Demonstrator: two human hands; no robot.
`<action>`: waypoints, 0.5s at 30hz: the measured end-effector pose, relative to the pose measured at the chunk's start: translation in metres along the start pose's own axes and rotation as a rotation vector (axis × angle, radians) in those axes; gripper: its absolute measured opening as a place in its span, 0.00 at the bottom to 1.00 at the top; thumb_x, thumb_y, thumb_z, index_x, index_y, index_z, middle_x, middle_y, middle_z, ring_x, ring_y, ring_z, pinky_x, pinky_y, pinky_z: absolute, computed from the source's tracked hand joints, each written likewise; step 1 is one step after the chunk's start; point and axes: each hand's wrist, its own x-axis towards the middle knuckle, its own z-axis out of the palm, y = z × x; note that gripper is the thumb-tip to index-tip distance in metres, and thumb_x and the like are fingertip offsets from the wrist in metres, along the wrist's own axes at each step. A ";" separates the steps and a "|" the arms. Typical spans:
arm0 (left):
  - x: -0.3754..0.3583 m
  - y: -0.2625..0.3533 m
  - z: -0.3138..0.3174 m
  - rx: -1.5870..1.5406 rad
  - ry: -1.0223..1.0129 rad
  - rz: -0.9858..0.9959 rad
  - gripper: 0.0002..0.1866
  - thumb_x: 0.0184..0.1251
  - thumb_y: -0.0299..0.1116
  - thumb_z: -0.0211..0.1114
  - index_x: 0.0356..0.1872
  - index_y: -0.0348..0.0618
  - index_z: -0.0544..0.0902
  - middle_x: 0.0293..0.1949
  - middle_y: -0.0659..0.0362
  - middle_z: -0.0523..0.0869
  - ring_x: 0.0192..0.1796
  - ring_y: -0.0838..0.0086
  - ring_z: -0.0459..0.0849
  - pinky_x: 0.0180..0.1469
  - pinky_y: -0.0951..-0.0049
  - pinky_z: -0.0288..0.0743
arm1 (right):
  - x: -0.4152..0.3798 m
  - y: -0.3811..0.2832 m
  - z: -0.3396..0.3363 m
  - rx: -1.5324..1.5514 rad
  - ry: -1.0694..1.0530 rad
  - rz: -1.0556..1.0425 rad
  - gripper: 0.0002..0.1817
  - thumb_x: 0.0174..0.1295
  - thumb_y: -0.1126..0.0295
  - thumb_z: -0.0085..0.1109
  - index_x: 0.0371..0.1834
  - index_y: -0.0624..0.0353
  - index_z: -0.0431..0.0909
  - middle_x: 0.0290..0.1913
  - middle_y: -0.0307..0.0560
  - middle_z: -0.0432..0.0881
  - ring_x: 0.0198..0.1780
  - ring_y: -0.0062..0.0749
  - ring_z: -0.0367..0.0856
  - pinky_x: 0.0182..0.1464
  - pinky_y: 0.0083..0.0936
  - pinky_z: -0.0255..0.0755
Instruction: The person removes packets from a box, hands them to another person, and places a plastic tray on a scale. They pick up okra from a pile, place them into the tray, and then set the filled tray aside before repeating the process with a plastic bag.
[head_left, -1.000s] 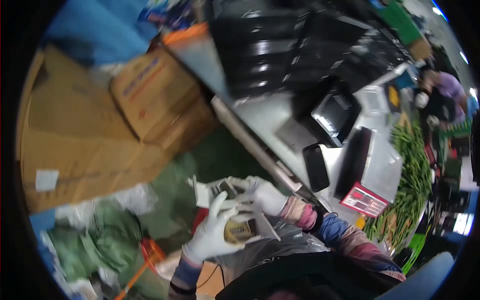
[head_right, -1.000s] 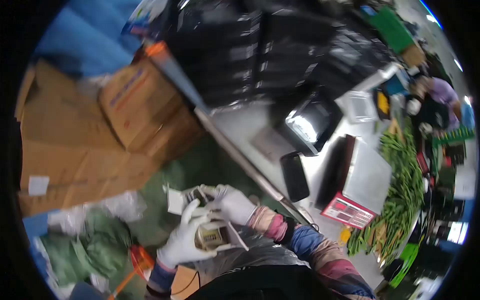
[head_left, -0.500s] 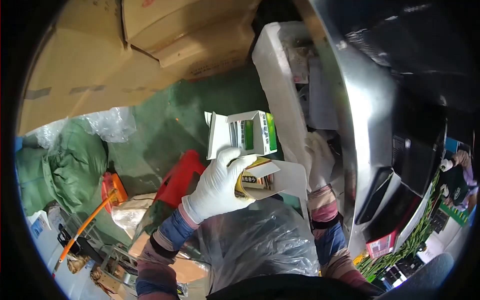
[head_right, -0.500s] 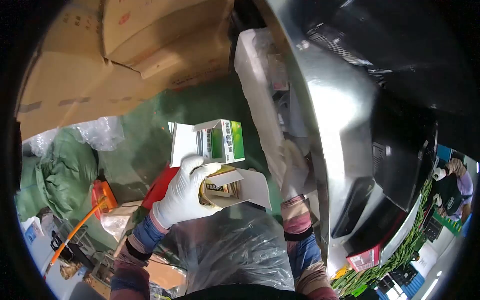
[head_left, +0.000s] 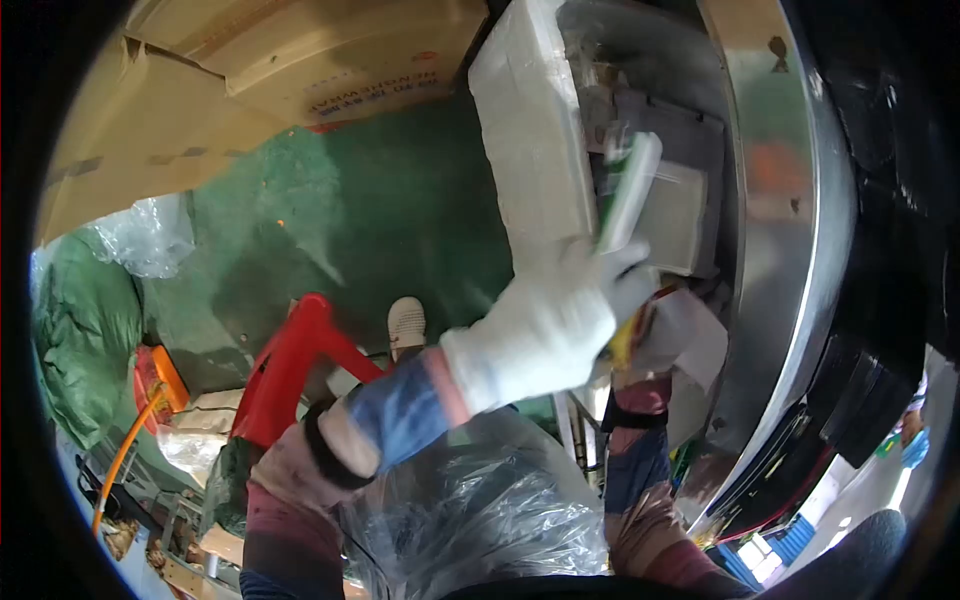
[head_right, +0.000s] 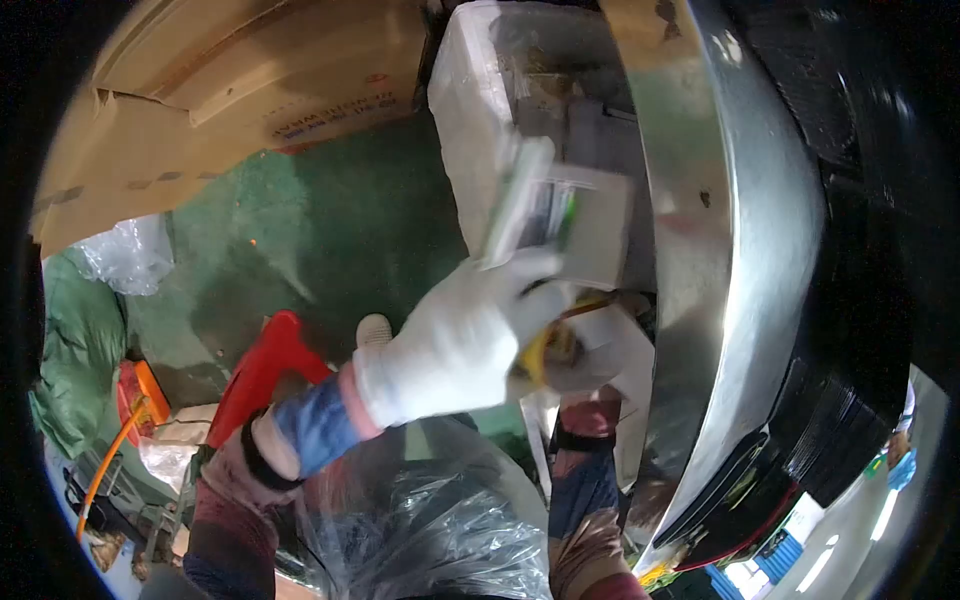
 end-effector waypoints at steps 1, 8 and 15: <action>0.019 -0.004 0.015 0.040 0.139 0.108 0.33 0.43 0.34 0.77 0.56 0.40 0.80 0.52 0.51 0.76 0.49 0.55 0.80 0.50 0.58 0.78 | 0.000 -0.007 0.000 0.023 0.028 0.017 0.30 0.73 0.61 0.56 0.74 0.60 0.62 0.70 0.49 0.72 0.70 0.38 0.70 0.68 0.36 0.67; 0.127 -0.030 0.065 0.184 -0.086 -0.032 0.29 0.48 0.37 0.78 0.54 0.41 0.81 0.50 0.51 0.82 0.53 0.55 0.84 0.51 0.61 0.81 | 0.027 -0.035 -0.040 0.075 0.240 -0.017 0.30 0.75 0.59 0.53 0.75 0.60 0.60 0.74 0.52 0.66 0.76 0.42 0.62 0.74 0.39 0.57; 0.164 -0.056 0.086 0.252 -0.022 0.124 0.32 0.52 0.43 0.78 0.61 0.50 0.80 0.50 0.54 0.85 0.50 0.57 0.87 0.49 0.59 0.82 | 0.023 -0.060 -0.046 0.162 0.292 -0.224 0.33 0.75 0.54 0.49 0.76 0.63 0.58 0.75 0.56 0.63 0.75 0.44 0.63 0.76 0.41 0.57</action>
